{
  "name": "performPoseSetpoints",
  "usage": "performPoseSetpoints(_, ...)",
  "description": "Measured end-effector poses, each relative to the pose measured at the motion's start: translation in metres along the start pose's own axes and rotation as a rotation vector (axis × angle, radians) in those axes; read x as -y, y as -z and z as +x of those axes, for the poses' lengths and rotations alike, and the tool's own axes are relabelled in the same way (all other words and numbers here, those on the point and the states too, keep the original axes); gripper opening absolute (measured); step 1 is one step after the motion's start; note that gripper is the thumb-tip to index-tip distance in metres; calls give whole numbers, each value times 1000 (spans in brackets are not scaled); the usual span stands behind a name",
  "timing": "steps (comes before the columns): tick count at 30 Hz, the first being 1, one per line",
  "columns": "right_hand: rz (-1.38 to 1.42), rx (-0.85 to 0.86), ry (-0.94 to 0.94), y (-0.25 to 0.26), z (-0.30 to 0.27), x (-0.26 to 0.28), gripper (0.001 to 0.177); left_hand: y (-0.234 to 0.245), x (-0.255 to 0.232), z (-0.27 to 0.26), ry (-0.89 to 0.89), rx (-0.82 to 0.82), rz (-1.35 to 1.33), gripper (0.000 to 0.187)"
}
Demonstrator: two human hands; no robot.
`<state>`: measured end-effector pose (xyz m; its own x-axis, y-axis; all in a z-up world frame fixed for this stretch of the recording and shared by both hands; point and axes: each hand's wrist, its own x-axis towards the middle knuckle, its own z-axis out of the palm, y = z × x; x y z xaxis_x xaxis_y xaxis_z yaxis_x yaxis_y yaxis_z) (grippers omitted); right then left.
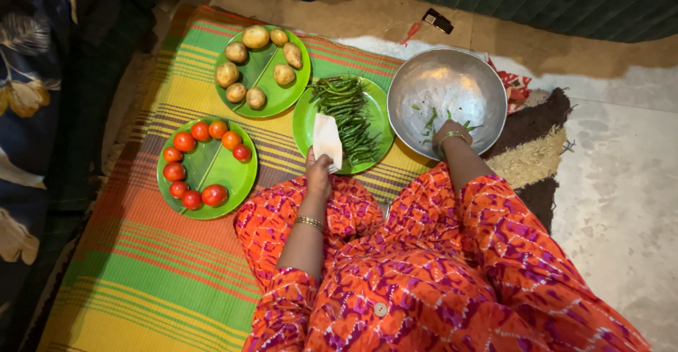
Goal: The person removes the stems from green chilies and places the chilies into a metal bowl while sitting on a floor mat.
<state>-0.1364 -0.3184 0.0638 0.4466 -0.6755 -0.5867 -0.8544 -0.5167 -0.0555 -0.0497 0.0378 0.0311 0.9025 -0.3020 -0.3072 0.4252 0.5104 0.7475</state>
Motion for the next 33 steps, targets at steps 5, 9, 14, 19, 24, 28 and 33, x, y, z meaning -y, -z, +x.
performPoseSetpoints(5, 32, -59, -1, -16, 20, -4, 49, 9, 7, 6, 1, 27, 24, 46)
performPoseSetpoints(9, 49, -96, -6, -32, 46, -11, 48, 5, 5, 3, 3, 37, 8, 36)
performPoseSetpoints(14, 62, -79, -27, -27, 37, -10, 50, -11, -8, -9, 30, 16, 35, 29)
performPoseSetpoints(19, 50, -82, -25, -14, 11, -4, 67, -15, -13, -10, 35, 7, 48, 31)
performPoseSetpoints(24, 187, -63, -95, -12, 12, -4, 86, -18, -19, -14, 126, -98, 173, 39)
performPoseSetpoints(28, 424, -106, -136, -13, 36, -12, 69, -16, -15, -12, 93, -49, 124, 45)
performPoseSetpoints(33, 560, -328, 123, -24, 40, -12, 47, -17, -13, -13, 121, 26, 152, 50)
